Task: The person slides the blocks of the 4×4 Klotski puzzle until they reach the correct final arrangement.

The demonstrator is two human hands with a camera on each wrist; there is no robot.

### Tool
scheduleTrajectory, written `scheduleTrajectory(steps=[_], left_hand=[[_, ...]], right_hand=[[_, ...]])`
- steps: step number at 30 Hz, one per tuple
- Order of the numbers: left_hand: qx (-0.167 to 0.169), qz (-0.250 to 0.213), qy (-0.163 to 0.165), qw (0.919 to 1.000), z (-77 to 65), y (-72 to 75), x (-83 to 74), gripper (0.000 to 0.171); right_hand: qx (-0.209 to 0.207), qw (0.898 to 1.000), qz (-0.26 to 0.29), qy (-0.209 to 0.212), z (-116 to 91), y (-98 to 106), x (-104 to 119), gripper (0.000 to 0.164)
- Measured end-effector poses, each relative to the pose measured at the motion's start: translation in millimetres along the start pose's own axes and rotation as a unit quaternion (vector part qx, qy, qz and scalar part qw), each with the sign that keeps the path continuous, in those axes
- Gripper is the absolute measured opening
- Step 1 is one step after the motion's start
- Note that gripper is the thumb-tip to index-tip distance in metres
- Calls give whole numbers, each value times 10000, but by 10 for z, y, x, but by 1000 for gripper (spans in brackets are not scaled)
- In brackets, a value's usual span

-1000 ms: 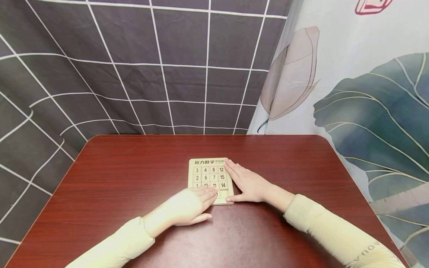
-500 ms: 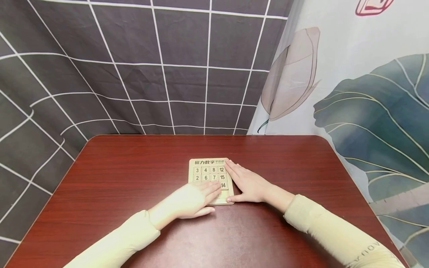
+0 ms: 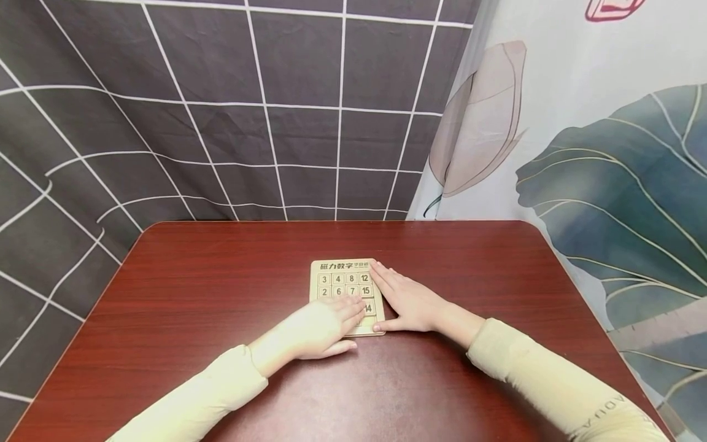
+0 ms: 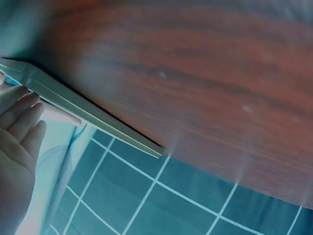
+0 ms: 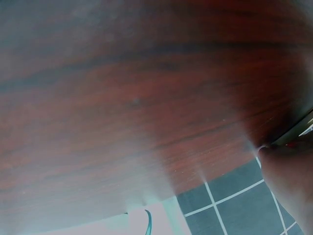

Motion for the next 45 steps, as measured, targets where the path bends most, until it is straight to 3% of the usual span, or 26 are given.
scheduleTrajectory(steps=[5, 10, 21, 27, 36, 45], left_hand=[[-99, 183, -222, 9995, -44, 14, -114, 60], [-4, 225, -222, 9995, -72, -30, -133, 61], [212, -96, 282, 9993, 101, -73, 238, 60], [403, -73, 385, 9984, 188, -167, 315, 60], [210, -98, 210, 9995, 143, -83, 189, 60], [282, -283, 209, 9990, 80, -102, 98, 63]], right_hand=[[-44, 10000, -49, 2, 0, 15, 9, 115], [-47, 10000, -59, 20, 11, 20, 13, 115], [-34, 10000, -2, -6, 16, -10, 4, 114], [-39, 10000, -10, -8, 14, -7, 11, 114], [-50, 10000, 24, 10, 3, -1, 16, 114], [-52, 10000, -6, 16, 1, -4, 6, 114]])
Point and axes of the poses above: each hand's wrist, its own z-axis towards the middle knuckle, its own y-axis out of the back of the hand, x = y × z, the point moved 10 cm from there along z, towards the middle knuckle, and after that the axes turned 7 degrees about x, right-handed, at the moved point
